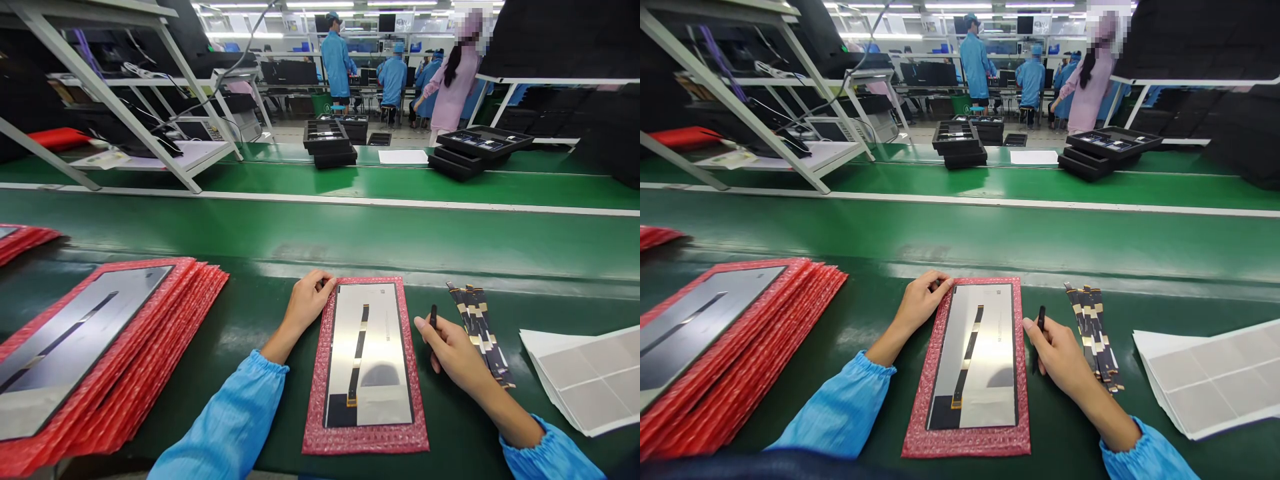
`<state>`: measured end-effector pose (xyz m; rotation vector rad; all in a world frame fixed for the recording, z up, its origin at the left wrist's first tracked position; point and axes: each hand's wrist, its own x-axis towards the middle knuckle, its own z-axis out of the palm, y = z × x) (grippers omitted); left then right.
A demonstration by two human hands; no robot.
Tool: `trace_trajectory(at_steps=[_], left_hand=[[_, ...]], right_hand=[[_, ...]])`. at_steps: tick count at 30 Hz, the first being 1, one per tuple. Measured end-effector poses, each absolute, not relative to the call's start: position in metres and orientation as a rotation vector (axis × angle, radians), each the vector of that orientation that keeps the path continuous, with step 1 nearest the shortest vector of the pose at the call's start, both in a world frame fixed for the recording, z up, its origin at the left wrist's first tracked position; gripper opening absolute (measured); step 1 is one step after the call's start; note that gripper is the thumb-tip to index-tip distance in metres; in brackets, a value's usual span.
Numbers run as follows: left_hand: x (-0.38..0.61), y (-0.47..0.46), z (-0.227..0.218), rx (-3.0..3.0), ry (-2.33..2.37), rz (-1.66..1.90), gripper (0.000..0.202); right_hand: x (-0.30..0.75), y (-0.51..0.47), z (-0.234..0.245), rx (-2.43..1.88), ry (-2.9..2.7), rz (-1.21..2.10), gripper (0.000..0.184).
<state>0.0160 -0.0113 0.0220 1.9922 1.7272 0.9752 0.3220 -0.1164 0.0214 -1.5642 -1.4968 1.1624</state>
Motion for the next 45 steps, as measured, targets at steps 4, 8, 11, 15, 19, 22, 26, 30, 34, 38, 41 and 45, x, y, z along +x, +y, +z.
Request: trace_trajectory(at_steps=[4,8,11,15,19,22,26,30,34,38,41,45], left_hand=[[0.016,-0.011,0.022,1.987,1.745,0.970,0.027],[0.015,-0.009,0.021,1.990,1.742,0.972,0.029],[0.015,-0.009,0.020,1.988,1.733,0.970,0.030],[0.013,-0.008,0.018,1.982,1.733,0.964,0.035],[0.009,-0.006,0.013,1.984,1.717,0.962,0.038],[0.007,-0.005,0.010,1.993,1.716,0.962,0.037],[0.006,-0.004,0.008,1.993,1.720,0.947,0.036],[0.006,-0.003,0.008,1.957,1.766,0.900,0.035],[0.009,-0.004,0.010,1.937,1.795,0.902,0.034],[0.010,-0.005,0.010,1.920,1.793,0.927,0.031],[0.010,-0.005,0.010,1.910,1.785,0.921,0.030],[0.009,-0.004,0.010,1.915,1.785,0.924,0.031]], right_hand=[[0.322,-0.117,0.023,-1.564,-1.495,1.166,0.039],[0.323,-0.118,0.024,-1.562,-1.490,1.173,0.040],[0.323,-0.117,0.024,-1.559,-1.483,1.182,0.041],[0.323,-0.117,0.024,-1.551,-1.476,1.184,0.038],[0.322,-0.116,0.024,-1.543,-1.474,1.181,0.037],[0.322,-0.116,0.023,-1.537,-1.478,1.177,0.039],[0.322,-0.115,0.020,-1.535,-1.475,1.170,0.039],[0.322,-0.114,0.017,-1.529,-1.458,1.176,0.038],[0.322,-0.113,0.014,-1.506,-1.432,1.191,0.038],[0.322,-0.115,0.014,-1.462,-1.396,1.197,0.038],[0.322,-0.115,0.017,-1.400,-1.374,1.182,0.035],[0.322,-0.115,0.024,-1.310,-1.346,1.123,0.033]])
